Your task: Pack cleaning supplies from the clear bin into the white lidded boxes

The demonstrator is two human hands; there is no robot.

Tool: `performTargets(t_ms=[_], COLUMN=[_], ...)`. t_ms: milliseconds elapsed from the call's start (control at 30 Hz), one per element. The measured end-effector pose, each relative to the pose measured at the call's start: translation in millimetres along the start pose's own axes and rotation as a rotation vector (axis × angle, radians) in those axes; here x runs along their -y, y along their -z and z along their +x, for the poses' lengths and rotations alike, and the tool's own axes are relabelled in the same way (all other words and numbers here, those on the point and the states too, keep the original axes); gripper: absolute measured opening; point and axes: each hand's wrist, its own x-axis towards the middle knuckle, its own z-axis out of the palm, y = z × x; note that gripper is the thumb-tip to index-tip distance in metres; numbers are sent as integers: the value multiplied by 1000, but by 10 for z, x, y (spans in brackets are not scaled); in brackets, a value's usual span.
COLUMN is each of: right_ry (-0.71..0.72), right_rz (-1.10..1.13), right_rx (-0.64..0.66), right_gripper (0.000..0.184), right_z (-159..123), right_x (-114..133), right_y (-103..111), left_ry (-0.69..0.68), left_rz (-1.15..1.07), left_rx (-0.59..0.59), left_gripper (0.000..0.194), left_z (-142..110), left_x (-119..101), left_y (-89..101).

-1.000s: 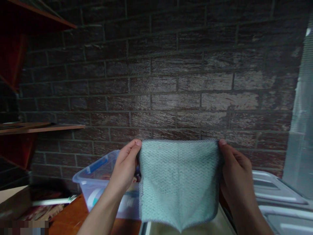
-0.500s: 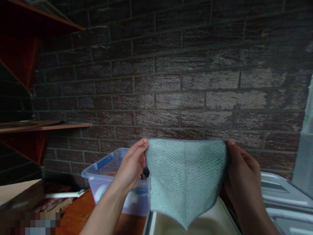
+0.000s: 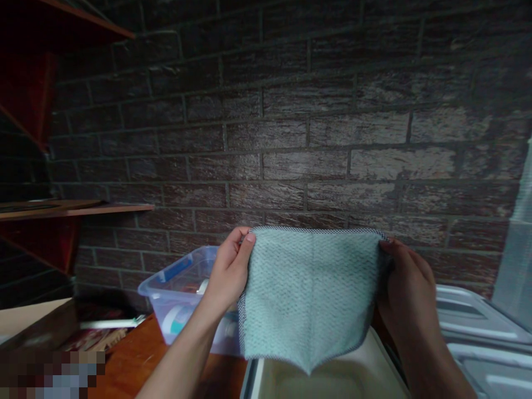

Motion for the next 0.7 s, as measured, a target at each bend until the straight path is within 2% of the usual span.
performTargets(t_ms=[100,233,400,567,700], right_ry=[-81,-25,28,181,226], right_rz=[19,-135,-253,-340,-407], right_rx=[35,121,98,65,74], right_gripper=[12,24,32,29,31], right_z=[-9,-9,10,18,-2], right_x=[22,24,-16,8,58], right_y=[-1,31,74,59,49], left_ry=[-14,27,88,11,-116], left_rz=[-21,-80,-59,10,151], left_rx=[-18,-19,11,-11,-82], left_gripper=[23,26,31,36,39], left_z=[12,18,31,35,17], left_x=[-11,-31,-17,-11,0], left_y=[5,16,72,94,71])
